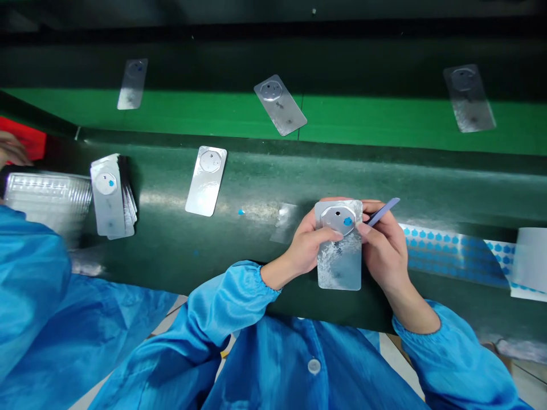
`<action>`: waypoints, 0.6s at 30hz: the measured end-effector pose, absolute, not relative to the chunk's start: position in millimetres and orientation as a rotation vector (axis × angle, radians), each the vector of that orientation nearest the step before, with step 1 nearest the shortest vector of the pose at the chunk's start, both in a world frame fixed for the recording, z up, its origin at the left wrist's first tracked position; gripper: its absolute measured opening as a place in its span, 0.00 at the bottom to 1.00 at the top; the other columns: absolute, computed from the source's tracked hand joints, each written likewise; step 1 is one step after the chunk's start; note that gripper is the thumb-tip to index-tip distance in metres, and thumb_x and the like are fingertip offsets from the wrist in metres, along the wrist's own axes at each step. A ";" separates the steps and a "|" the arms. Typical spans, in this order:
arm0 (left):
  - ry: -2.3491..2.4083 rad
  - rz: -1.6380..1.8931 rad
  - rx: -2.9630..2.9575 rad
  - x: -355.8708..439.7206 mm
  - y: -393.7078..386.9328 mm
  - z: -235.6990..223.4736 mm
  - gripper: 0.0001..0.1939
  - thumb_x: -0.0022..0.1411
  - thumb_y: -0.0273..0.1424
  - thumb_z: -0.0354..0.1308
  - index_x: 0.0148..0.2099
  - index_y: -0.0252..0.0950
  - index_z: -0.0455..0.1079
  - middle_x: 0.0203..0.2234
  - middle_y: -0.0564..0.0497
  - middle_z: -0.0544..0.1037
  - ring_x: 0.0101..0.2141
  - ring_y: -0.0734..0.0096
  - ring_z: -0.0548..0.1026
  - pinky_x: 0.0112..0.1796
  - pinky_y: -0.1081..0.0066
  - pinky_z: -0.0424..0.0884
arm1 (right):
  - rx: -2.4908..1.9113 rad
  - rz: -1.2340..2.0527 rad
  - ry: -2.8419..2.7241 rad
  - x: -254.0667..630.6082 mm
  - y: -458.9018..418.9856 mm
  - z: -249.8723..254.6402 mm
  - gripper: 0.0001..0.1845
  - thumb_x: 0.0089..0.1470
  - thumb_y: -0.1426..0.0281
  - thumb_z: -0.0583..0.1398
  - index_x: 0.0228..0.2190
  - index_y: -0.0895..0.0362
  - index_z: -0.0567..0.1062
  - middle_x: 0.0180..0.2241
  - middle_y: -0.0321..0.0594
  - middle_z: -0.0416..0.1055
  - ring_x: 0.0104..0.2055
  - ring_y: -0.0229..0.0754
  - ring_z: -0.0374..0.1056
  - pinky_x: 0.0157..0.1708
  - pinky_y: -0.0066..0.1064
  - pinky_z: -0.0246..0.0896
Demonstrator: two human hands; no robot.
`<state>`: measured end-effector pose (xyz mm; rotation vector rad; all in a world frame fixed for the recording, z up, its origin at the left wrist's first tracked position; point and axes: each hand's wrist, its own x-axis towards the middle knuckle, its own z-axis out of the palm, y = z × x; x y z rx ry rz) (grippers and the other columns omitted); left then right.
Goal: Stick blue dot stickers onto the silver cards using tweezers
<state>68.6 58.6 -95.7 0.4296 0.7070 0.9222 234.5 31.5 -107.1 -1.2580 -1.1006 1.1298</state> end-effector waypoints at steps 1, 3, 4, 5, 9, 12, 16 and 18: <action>0.708 0.921 0.430 68.5 58.7 -96.0 0.31 0.48 0.28 0.76 0.56 0.40 0.78 0.47 0.48 0.89 0.53 0.53 0.85 0.52 0.62 0.77 | -1.253 1.133 -1.102 234.8 31.8 -108.3 0.13 0.66 0.57 0.70 0.48 0.47 0.83 0.47 0.38 0.79 0.45 0.47 0.74 0.46 0.39 0.69; 0.710 0.918 0.424 68.6 58.5 -96.7 0.31 0.47 0.28 0.76 0.56 0.40 0.79 0.47 0.48 0.89 0.52 0.54 0.86 0.52 0.62 0.77 | -1.254 1.125 -1.102 234.1 32.1 -110.4 0.13 0.66 0.57 0.71 0.48 0.47 0.84 0.47 0.38 0.78 0.43 0.45 0.73 0.44 0.38 0.69; 0.716 0.918 0.419 68.9 58.1 -96.9 0.31 0.47 0.28 0.76 0.56 0.40 0.79 0.47 0.48 0.89 0.51 0.55 0.86 0.51 0.63 0.78 | -1.267 1.114 -1.095 233.5 32.0 -110.9 0.13 0.67 0.56 0.70 0.49 0.47 0.84 0.47 0.38 0.78 0.41 0.44 0.72 0.41 0.37 0.69; 0.720 0.918 0.409 69.4 57.7 -97.0 0.32 0.47 0.27 0.76 0.56 0.40 0.79 0.47 0.48 0.89 0.50 0.56 0.86 0.51 0.63 0.78 | -1.290 1.096 -1.091 233.1 31.5 -110.7 0.13 0.69 0.55 0.69 0.49 0.47 0.84 0.48 0.39 0.78 0.39 0.43 0.71 0.39 0.36 0.68; 0.653 0.909 0.376 69.0 59.2 -95.8 0.34 0.51 0.29 0.78 0.61 0.39 0.78 0.50 0.44 0.90 0.45 0.54 0.89 0.52 0.56 0.83 | -1.404 0.857 -1.156 239.2 30.4 -100.6 0.14 0.77 0.55 0.63 0.47 0.49 0.85 0.47 0.41 0.77 0.38 0.42 0.70 0.38 0.36 0.68; 0.624 0.941 0.417 55.8 72.6 -94.8 0.34 0.58 0.35 0.81 0.64 0.38 0.76 0.50 0.41 0.90 0.41 0.55 0.90 0.51 0.54 0.85 | -1.386 0.760 -1.261 250.8 48.4 -88.7 0.16 0.79 0.55 0.62 0.45 0.50 0.85 0.39 0.39 0.78 0.38 0.44 0.73 0.42 0.38 0.69; 0.621 0.965 0.532 11.8 108.3 -94.1 0.36 0.56 0.35 0.83 0.63 0.37 0.76 0.48 0.40 0.91 0.37 0.59 0.89 0.47 0.57 0.86 | -1.406 0.653 -1.569 237.0 131.7 -81.6 0.13 0.76 0.58 0.64 0.45 0.50 0.87 0.37 0.40 0.79 0.37 0.46 0.73 0.44 0.41 0.70; 0.599 0.981 0.579 -12.5 125.7 -94.2 0.36 0.53 0.34 0.82 0.63 0.36 0.76 0.45 0.41 0.91 0.37 0.57 0.89 0.46 0.57 0.86 | -1.419 0.581 -1.659 206.5 187.1 -79.0 0.11 0.71 0.60 0.69 0.38 0.53 0.84 0.35 0.41 0.77 0.40 0.50 0.72 0.53 0.48 0.72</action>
